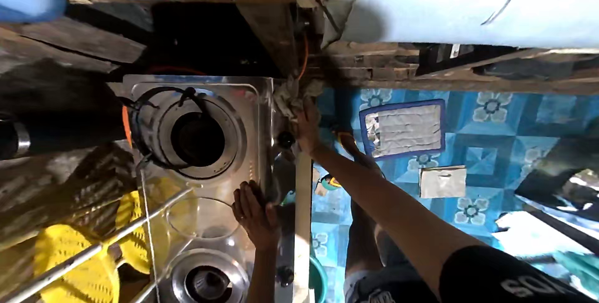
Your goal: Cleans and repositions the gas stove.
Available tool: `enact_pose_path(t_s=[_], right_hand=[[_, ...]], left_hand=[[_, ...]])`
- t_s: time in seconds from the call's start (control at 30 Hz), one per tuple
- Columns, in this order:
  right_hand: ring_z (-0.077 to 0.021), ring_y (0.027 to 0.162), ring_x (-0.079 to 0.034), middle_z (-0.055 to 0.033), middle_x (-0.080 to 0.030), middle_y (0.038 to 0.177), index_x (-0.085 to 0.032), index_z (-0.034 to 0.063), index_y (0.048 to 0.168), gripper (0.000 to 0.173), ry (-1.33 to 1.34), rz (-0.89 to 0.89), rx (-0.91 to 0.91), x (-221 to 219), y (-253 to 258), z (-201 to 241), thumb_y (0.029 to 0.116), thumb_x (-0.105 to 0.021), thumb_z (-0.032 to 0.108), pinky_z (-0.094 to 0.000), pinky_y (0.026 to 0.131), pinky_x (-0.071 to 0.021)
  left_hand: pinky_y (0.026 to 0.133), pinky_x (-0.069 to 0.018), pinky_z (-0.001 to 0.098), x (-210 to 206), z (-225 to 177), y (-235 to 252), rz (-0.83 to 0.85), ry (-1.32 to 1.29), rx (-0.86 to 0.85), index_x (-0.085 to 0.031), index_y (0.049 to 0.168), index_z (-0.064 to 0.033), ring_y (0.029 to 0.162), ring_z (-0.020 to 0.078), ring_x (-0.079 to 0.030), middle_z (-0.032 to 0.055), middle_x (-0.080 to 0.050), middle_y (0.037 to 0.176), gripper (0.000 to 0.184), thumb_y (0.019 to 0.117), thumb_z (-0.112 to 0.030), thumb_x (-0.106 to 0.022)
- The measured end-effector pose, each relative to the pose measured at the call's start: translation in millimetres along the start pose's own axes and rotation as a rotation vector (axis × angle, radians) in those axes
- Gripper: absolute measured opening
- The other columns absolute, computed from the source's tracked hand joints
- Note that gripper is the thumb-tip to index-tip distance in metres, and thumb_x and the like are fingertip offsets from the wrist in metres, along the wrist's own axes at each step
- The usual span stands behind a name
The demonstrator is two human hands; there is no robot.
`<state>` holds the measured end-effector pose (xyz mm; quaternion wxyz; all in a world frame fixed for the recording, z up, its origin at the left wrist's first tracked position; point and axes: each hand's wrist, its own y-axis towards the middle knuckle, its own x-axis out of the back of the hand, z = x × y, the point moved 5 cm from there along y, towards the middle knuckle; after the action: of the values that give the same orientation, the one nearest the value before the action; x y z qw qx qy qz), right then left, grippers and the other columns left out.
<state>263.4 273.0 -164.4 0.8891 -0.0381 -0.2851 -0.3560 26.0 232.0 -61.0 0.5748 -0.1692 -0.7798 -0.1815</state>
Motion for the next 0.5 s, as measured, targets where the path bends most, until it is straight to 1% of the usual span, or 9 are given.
enact_pose_path(t_s=[0.07, 0.13, 0.2, 0.23, 0.3, 0.33, 0.37, 0.43, 0.5], right_hand=[[-0.0549, 0.137, -0.046, -0.0349, -0.046, 0.150, -0.061, -0.0010, 0.137, 0.054, 0.014, -0.004, -0.026, -0.7, -28.3, 7.1, 0.0841, -0.072, 0.003, -0.0658, 0.110, -0.0395], [-0.0506, 0.145, -0.038, -0.0329, -0.034, 0.159, -0.049, -0.0021, 0.148, 0.057, 0.025, 0.122, -0.225, -1.1, -59.3, 25.1, 0.0936, -0.065, 0.005, -0.0634, 0.116, -0.0358], [-0.0487, 0.152, -0.027, -0.0345, -0.022, 0.164, -0.034, -0.0027, 0.157, 0.058, 0.055, 0.335, -0.476, -1.7, -90.5, 47.7, 0.1050, -0.050, 0.017, -0.0576, 0.123, -0.0277], [-0.0506, 0.151, -0.027, -0.0369, -0.021, 0.162, -0.033, -0.0032, 0.157, 0.059, 0.096, 0.408, -0.521, -0.1, -105.8, 60.4, 0.1058, -0.048, 0.020, -0.0562, 0.123, -0.0274], [-0.0589, 0.142, -0.036, -0.0426, -0.035, 0.152, -0.051, -0.0069, 0.145, 0.050, 0.230, 0.439, -0.347, 2.7, -131.7, 89.1, 0.1005, -0.055, 0.016, -0.0644, 0.118, -0.0312], [-0.0598, 0.139, -0.040, -0.0403, -0.045, 0.147, -0.061, -0.0048, 0.136, 0.043, 0.310, 0.466, -0.177, 4.0, -135.5, 105.5, 0.0963, -0.061, 0.012, -0.0697, 0.114, -0.0321], [-0.0545, 0.139, -0.045, -0.0312, -0.052, 0.147, -0.067, 0.0031, 0.134, 0.040, 0.344, 0.545, 0.019, 3.8, -128.3, 120.5, 0.0952, -0.063, 0.012, -0.0702, 0.112, -0.0344], [-0.0390, 0.137, -0.054, -0.0170, -0.058, 0.147, -0.063, 0.0119, 0.139, 0.039, 0.295, 0.745, 0.281, 1.5, -86.4, 142.7, 0.1011, -0.059, 0.013, -0.0591, 0.111, -0.0428], [-0.0376, 0.123, -0.062, -0.0196, -0.066, 0.130, -0.062, 0.0089, 0.138, 0.037, 0.216, 0.794, 0.199, -3.7, -33.4, 142.0, 0.1009, -0.062, 0.013, -0.0562, 0.105, -0.0484]], left_hand=[[0.120, -0.0211, 0.0575, 0.3, 0.4, 1.9, 0.006, -0.011, 0.008, -0.041, 0.147, 0.0143, 0.141, 0.0501, -0.041, 0.0373, -0.047, 0.146, 0.097, 0.1023, -0.067, -0.010], [0.120, -0.0206, 0.0562, 0.8, 0.6, 2.7, 0.006, -0.033, 0.014, -0.040, 0.147, 0.0160, 0.142, 0.0501, -0.040, 0.0378, -0.046, 0.147, 0.096, 0.1023, -0.065, -0.012], [0.122, -0.0201, 0.0537, 0.3, 3.7, -0.4, -0.006, -0.077, 0.022, -0.038, 0.146, 0.0183, 0.143, 0.0505, -0.038, 0.0396, -0.044, 0.147, 0.094, 0.1032, -0.062, -0.017], [0.122, -0.0205, 0.0522, 0.4, 5.1, -2.0, -0.014, -0.107, 0.029, -0.037, 0.146, 0.0193, 0.143, 0.0508, -0.038, 0.0408, -0.043, 0.147, 0.093, 0.1035, -0.061, -0.019], [0.122, -0.0223, 0.0503, 0.0, 7.8, -3.5, -0.019, -0.149, 0.048, -0.036, 0.145, 0.0221, 0.143, 0.0515, -0.037, 0.0431, -0.040, 0.147, 0.093, 0.1035, -0.060, -0.021], [0.123, -0.0223, 0.0491, 0.4, 9.5, -5.6, -0.014, -0.172, 0.073, -0.036, 0.144, 0.0236, 0.143, 0.0515, -0.037, 0.0442, -0.039, 0.147, 0.092, 0.1037, -0.058, -0.022], [0.123, -0.0223, 0.0467, 1.3, 10.6, -8.4, -0.013, -0.197, 0.115, -0.036, 0.141, 0.0253, 0.143, 0.0513, -0.036, 0.0454, -0.037, 0.147, 0.088, 0.1038, -0.054, -0.025], [0.122, -0.0256, 0.0396, 5.6, 9.2, -10.1, -0.048, -0.241, 0.161, -0.036, 0.139, 0.0266, 0.142, 0.0448, -0.039, 0.0454, -0.038, 0.146, 0.086, 0.1042, -0.051, -0.025], [0.123, -0.0263, 0.0381, 7.4, 10.9, -9.4, -0.055, -0.280, 0.116, -0.030, 0.145, 0.0244, 0.146, 0.0404, -0.038, 0.0439, -0.035, 0.149, 0.096, 0.1038, -0.062, -0.021]])
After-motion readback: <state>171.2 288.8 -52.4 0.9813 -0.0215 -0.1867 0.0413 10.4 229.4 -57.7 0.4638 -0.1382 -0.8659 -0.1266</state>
